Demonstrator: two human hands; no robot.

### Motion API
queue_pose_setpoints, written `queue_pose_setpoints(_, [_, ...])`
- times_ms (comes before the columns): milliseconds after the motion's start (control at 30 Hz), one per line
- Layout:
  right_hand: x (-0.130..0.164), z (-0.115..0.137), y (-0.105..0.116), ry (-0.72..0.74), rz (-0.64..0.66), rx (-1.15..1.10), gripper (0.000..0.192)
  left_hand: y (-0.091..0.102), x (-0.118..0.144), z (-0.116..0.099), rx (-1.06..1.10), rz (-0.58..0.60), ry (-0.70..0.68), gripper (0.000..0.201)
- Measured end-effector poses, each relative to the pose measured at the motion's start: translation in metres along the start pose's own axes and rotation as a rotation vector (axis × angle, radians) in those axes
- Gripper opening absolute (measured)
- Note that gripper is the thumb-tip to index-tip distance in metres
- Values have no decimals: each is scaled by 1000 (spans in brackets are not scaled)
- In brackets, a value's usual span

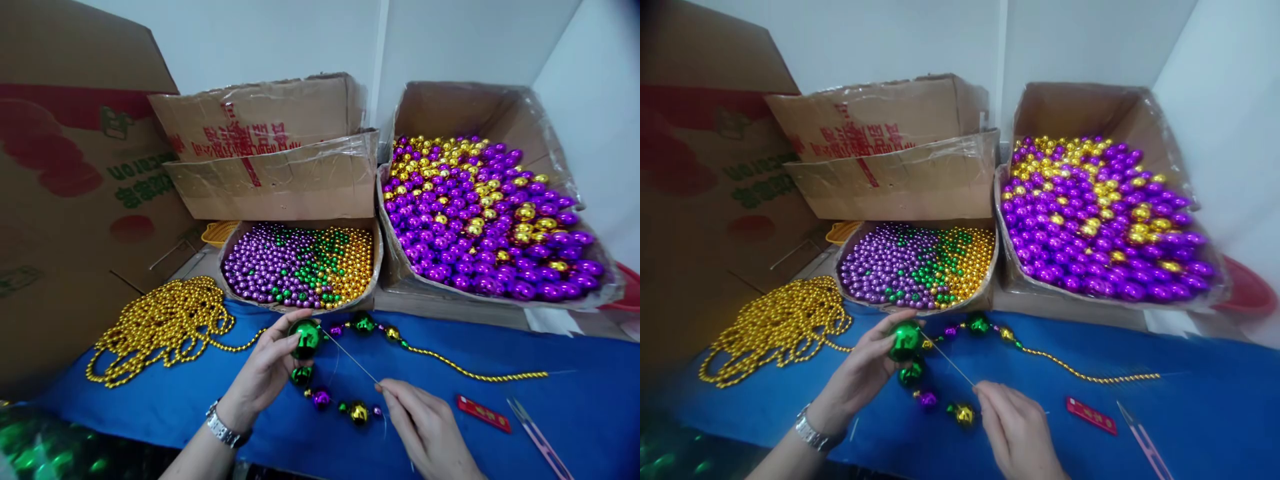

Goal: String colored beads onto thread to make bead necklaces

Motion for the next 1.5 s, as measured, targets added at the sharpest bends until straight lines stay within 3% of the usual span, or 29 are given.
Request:
queue_pose_setpoints(367, [3,-3,3,35,34,110,23,1,1,-5,-176,6,-49,43])
queue_pose_setpoints(533, [2,5,4,42,11,74,22,-3,-5,0,165,-108,-24,20])
queue_pose_setpoints(700, [-2,18,-4,35,15,45,21,-15,-12,5,496,-268,-91,9])
queue_pose_setpoints(900, [-3,18,-8,51,5,65,22,-30,-18,4,631,-310,-121,8])
queue_pose_setpoints(1233, [-3,15,-9,13,4,67,22,-36,-19,10,510,-264,-137,5])
queue_pose_setpoints(1400, [-8,13,-14,10,-18,97,21,-43,-13,22,209,-134,-162,36])
queue_pose_setpoints(1500, [-8,11,-14,-4,-50,87,21,-44,-10,27,138,-78,-152,39])
Point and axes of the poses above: each hand's wrist, its own x-axis away from the middle knuckle, its own y-axis out of the back of the hand, z = x × y, the point moved 3 cm from there along -x, towards the middle knuckle, and after that the axes turned 9 degrees about y, right-handed, at the moved point
